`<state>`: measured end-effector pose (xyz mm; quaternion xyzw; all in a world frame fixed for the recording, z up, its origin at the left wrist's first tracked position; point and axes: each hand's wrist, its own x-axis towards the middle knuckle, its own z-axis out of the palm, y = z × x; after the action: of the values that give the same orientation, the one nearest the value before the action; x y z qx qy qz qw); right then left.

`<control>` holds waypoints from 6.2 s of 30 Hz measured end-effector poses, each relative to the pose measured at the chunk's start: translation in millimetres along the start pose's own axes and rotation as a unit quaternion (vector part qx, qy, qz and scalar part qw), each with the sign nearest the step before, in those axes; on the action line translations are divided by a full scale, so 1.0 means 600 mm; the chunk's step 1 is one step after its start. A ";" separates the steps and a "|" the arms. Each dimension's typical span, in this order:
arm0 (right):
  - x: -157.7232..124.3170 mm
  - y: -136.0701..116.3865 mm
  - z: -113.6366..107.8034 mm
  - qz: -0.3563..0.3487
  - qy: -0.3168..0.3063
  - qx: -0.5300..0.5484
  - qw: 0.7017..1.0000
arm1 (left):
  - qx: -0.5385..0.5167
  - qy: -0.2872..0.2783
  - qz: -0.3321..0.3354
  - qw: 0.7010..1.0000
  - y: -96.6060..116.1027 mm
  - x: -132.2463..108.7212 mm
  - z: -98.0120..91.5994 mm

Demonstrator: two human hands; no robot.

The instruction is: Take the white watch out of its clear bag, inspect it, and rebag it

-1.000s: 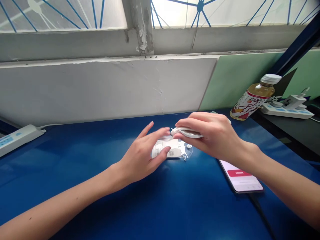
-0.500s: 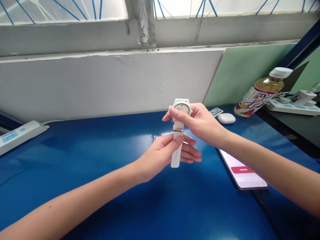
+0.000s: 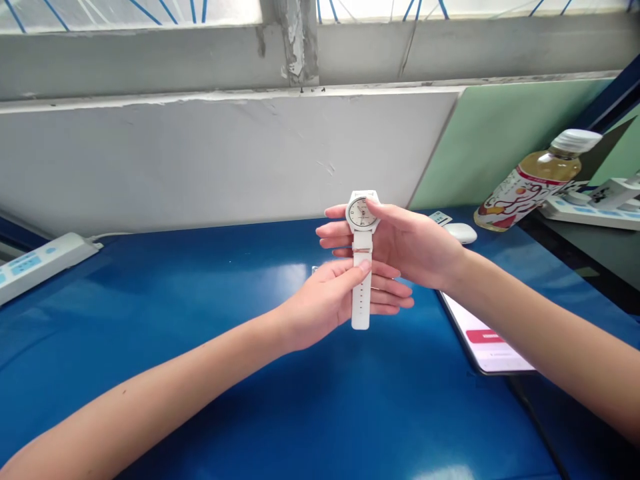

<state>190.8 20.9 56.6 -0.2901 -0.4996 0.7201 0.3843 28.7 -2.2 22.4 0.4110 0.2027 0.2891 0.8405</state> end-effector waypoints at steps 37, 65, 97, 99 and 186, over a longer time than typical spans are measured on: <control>0.017 0.019 -0.028 0.032 0.038 0.000 0.999 | 0.017 0.078 -0.001 0.997 -0.010 0.003 -0.008; 0.009 0.015 -0.005 -0.180 0.096 -0.198 0.959 | 0.016 0.077 0.061 0.995 0.013 0.001 -0.022; 0.014 0.017 0.005 0.056 0.002 0.125 0.991 | 0.146 0.038 -0.092 0.984 0.001 -0.006 -0.017; 0.014 0.016 0.004 0.040 0.008 0.119 0.992 | 0.156 0.066 -0.087 0.982 0.001 -0.005 -0.018; -0.099 0.085 -0.099 -0.175 0.022 -0.725 0.666 | 0.739 0.050 0.244 0.626 -0.026 -0.001 -0.119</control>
<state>256.9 -10.2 -9.3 -0.3999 -0.8971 0.0440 0.1826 -7.7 30.5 -31.4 0.9134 0.2820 0.2571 0.1417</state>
